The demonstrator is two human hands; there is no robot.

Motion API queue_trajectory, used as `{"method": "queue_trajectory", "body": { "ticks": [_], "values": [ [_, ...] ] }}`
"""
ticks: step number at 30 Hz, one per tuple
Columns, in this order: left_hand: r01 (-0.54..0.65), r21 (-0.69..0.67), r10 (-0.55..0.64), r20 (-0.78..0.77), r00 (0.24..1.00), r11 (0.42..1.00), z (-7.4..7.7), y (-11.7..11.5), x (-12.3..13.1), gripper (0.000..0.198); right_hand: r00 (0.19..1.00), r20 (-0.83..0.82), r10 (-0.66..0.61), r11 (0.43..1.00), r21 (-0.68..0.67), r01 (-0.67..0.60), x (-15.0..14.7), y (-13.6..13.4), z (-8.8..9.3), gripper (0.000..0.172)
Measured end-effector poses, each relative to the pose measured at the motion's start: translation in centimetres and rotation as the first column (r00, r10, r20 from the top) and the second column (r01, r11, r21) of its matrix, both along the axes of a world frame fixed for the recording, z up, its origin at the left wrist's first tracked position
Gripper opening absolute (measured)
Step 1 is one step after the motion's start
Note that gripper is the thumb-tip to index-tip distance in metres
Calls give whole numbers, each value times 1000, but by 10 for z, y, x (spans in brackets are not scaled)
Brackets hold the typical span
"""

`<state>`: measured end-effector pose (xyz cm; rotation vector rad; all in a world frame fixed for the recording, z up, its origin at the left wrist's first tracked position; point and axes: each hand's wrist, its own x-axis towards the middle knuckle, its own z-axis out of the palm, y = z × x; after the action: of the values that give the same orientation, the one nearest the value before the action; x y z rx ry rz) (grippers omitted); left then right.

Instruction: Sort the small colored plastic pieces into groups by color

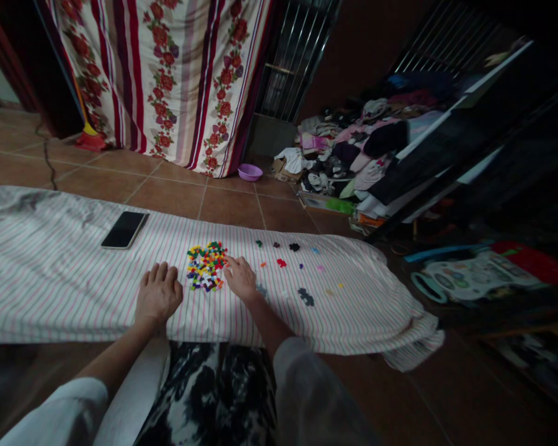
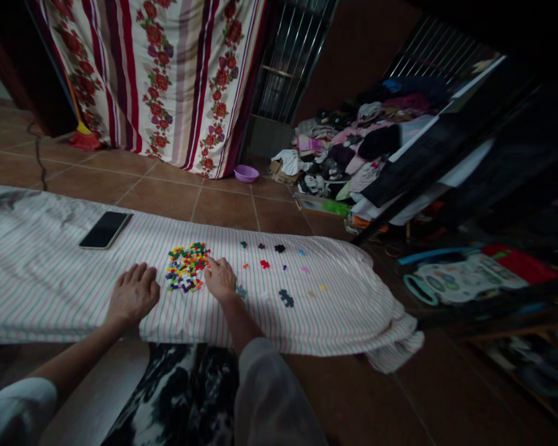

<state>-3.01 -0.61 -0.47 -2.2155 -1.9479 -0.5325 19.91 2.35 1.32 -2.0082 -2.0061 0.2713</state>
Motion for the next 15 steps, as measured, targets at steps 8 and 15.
{"method": "queue_trajectory", "body": {
  "ticks": [8, 15],
  "values": [
    [8, -10, -8, 26, 1000, 1000, 1, 0, 0, 38, 1000, 22, -4, 1000, 29, 4, 0, -3, -5, 36],
    [-11, 8, 10, 17, 1000, 1000, -2, 1, 1, 37, 1000, 13, 2, 992, 124, -4, 0, -9, -11, 31]
  ]
}}
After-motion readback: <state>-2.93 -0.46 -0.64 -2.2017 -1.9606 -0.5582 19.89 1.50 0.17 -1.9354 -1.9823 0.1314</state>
